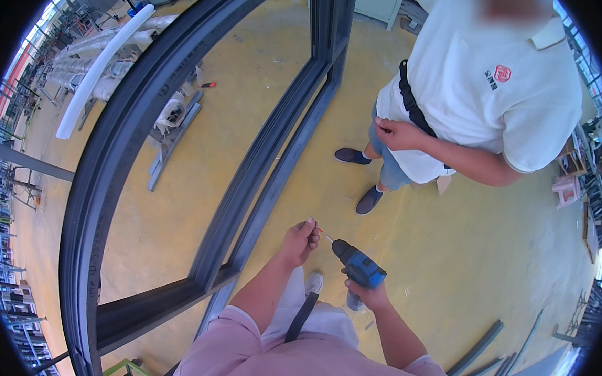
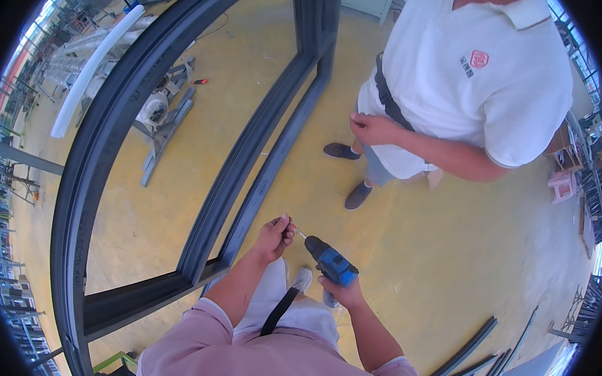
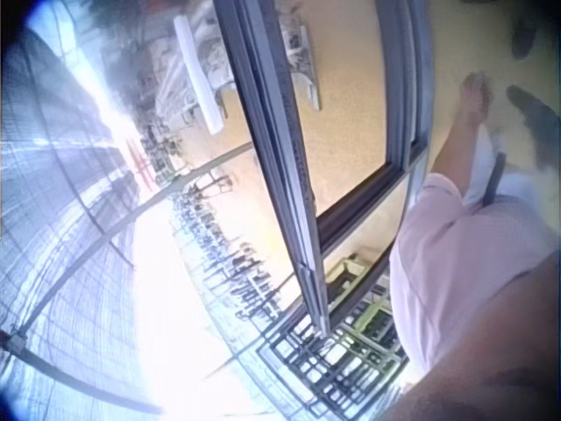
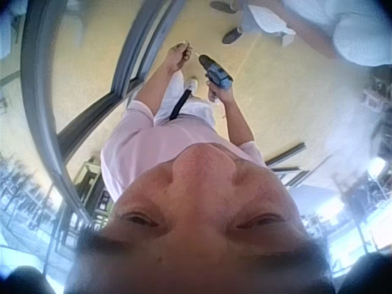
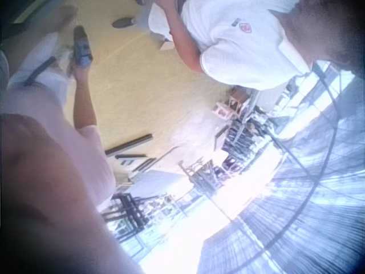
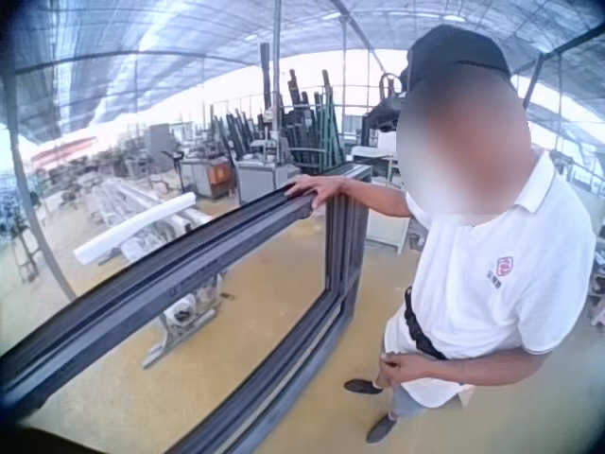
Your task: The person assembles a metal window frame by picking up rubber gaskets from the floor and pressing them into the frame channels. They use a orange mallet to tap the strips into place and then use a power drill to secure screws into the metal frame joints.
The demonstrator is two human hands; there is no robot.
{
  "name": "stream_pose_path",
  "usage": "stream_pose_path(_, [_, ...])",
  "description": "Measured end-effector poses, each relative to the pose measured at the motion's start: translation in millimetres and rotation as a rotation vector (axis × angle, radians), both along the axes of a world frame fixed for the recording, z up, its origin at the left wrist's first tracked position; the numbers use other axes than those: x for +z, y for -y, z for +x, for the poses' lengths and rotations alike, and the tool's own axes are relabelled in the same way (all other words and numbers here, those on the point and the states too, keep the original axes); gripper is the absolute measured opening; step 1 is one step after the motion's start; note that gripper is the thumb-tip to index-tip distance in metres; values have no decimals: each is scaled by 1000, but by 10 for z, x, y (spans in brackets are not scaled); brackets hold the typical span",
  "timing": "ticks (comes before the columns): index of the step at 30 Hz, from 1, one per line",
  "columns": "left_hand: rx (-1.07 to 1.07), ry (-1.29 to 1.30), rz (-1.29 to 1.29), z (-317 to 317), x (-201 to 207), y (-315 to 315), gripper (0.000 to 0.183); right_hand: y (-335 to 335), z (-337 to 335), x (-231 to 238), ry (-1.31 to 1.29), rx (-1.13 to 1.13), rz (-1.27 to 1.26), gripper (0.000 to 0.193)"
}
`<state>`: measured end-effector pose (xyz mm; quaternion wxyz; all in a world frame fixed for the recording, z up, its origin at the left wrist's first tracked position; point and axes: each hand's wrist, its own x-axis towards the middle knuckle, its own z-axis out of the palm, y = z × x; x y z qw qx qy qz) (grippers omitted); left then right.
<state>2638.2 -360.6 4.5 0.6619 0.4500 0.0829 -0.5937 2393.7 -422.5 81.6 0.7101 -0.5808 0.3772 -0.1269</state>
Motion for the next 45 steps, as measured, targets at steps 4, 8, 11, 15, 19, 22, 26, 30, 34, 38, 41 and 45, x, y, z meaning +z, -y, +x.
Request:
stream_pose_path(4, [62,-12,-85,256,369,192,28,206,246,307,-108,51,-66,36])
stream_pose_path(8, [28,-16,-103,643,436,338,26,470,595,354,-82,93,-142,34])
stream_pose_path(11, [100,-101,-104,995,335,691,24,840,981,152,-131,124,-227,34])
stream_pose_path(15, [217,-114,-52,1545,89,1286,22,1401,1704,-131,-18,-4,110,40])
stream_pose_path(19, [275,-22,26,2223,-114,2078,20,2019,2446,-580,89,-116,501,51])
stream_pose_path(22, [165,50,-1,2645,-89,2587,23,2243,2851,-738,215,-267,673,54])
stream_pose_path(26, [-196,291,103,2903,-220,2947,36,2438,3072,-1088,380,-423,709,62])
stream_pose_path(30, [-395,1045,383,3000,-537,3135,39,2486,2937,-1253,462,-469,736,62])
stream_pose_path(34, [-288,1655,608,3359,-683,3769,41,2534,2988,-1174,425,-524,591,61])
stream_pose_path(38, [33,1786,780,3902,-1385,4093,81,2251,3049,-1291,339,-516,583,57])
stream_pose_path(41, [57,1742,888,4031,-1575,4270,100,2081,2853,-1307,227,-509,545,58])
stream_pose_path(45, [102,1722,950,4121,-1755,4172,108,2004,2769,-1325,141,-468,573,61])
